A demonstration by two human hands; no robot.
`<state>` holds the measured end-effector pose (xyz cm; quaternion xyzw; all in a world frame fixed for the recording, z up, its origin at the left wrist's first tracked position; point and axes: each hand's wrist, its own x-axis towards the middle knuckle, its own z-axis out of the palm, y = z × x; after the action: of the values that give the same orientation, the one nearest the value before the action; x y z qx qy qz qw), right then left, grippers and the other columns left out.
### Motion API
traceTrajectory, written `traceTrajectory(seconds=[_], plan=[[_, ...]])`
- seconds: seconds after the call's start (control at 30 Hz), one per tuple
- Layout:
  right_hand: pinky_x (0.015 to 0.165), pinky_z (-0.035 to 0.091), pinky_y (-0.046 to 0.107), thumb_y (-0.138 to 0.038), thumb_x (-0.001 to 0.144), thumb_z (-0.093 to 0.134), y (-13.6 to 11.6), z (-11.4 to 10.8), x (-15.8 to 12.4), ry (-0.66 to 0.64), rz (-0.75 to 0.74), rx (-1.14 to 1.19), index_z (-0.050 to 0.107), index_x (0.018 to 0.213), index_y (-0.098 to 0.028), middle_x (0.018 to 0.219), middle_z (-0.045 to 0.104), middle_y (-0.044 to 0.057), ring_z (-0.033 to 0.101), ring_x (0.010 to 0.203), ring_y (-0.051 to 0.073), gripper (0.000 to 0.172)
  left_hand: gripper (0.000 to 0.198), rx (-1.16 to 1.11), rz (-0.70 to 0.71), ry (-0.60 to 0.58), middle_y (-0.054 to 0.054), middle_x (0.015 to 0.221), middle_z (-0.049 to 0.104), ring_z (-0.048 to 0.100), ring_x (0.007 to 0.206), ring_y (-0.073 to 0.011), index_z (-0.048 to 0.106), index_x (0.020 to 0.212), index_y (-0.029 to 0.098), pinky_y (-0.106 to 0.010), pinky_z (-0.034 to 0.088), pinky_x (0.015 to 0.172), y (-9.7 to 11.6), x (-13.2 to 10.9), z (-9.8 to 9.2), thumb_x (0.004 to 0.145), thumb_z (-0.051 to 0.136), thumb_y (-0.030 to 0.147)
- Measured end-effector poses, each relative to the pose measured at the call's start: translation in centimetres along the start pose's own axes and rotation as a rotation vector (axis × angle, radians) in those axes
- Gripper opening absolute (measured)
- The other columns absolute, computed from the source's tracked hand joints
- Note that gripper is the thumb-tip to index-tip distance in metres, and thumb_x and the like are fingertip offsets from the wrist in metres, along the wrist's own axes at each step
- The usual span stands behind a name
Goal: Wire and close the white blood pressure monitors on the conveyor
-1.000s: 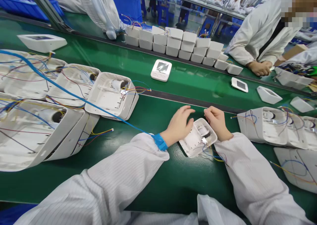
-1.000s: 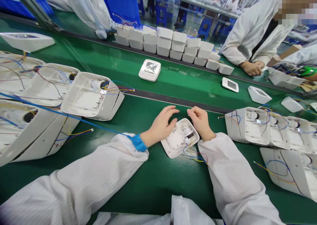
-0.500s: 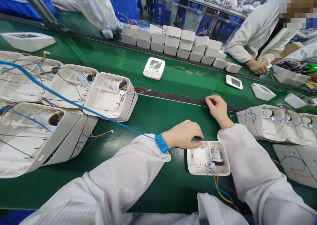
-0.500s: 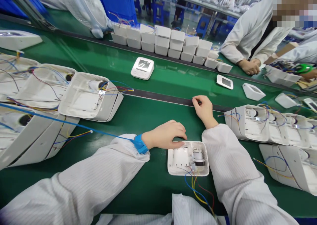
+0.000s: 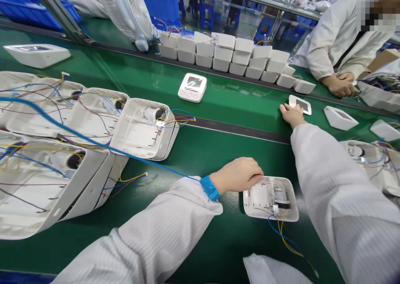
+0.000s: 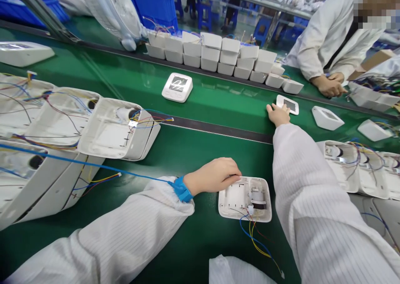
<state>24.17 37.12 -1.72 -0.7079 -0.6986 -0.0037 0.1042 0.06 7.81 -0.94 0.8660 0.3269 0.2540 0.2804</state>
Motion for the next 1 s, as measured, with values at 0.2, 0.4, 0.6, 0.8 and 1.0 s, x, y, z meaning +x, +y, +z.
traceTrajectory(seconds=[0.2,0.4,0.6,0.8,1.0], plan=[[0.102,0.037,0.063,-0.039,0.097,0.046,-1.4,-0.1,-2.6,0.066,0.066,-0.006,0.065,0.13,-0.021,0.143,0.051,0.019,0.043,0.132,0.042,0.042,0.024,-0.037,0.016,0.043,-0.006,0.091,0.074,0.064,0.09,-0.0201,0.072,0.092,0.017,-0.033,0.048,0.085,-0.4,0.0,0.2,0.096,0.049,0.023],[0.102,0.042,0.053,-0.026,0.083,0.068,-2.9,-4.1,-5.9,0.324,-0.171,0.283,0.06,0.132,-0.017,0.122,0.067,0.017,0.061,0.113,0.033,0.05,0.02,-0.17,-0.035,0.135,-0.007,0.095,0.074,0.066,0.092,-0.0194,0.072,0.094,0.017,-0.033,0.05,0.088,-0.4,0.0,0.5,0.093,0.053,0.025],[0.076,0.057,0.039,-0.039,0.086,0.064,-4.7,-8.4,-12.4,0.293,-0.233,0.843,0.061,0.118,-0.019,0.091,0.072,0.007,0.071,0.084,0.022,0.038,0.046,-0.716,-0.353,0.741,-0.013,0.117,0.068,0.065,0.103,-0.0221,0.064,0.117,0.015,-0.037,0.052,0.092,-1.5,0.9,0.2,0.086,0.061,0.05],[0.081,0.06,0.039,-0.039,0.078,0.077,-7.2,-8.9,-22.8,-0.028,-0.35,1.227,0.061,0.114,-0.024,0.095,0.074,0.004,0.072,0.088,0.022,0.042,0.076,-1.503,-0.308,0.438,-0.012,0.132,0.066,0.062,0.122,-0.0335,0.057,0.132,0.022,-0.05,0.05,0.1,-0.1,0.5,-1.0,0.085,0.036,0.078],[0.089,0.056,0.044,-0.038,0.087,0.068,-3.1,-10.2,-27.8,0.094,-0.397,0.828,0.058,0.127,-0.025,0.121,0.07,0.009,0.07,0.104,0.025,0.043,0.084,-1.705,-0.323,0.091,-0.015,0.145,0.056,0.062,0.123,-0.0378,0.05,0.14,0.023,-0.058,0.043,0.107,2.4,-1.2,-1.4,0.082,0.036,0.081]])
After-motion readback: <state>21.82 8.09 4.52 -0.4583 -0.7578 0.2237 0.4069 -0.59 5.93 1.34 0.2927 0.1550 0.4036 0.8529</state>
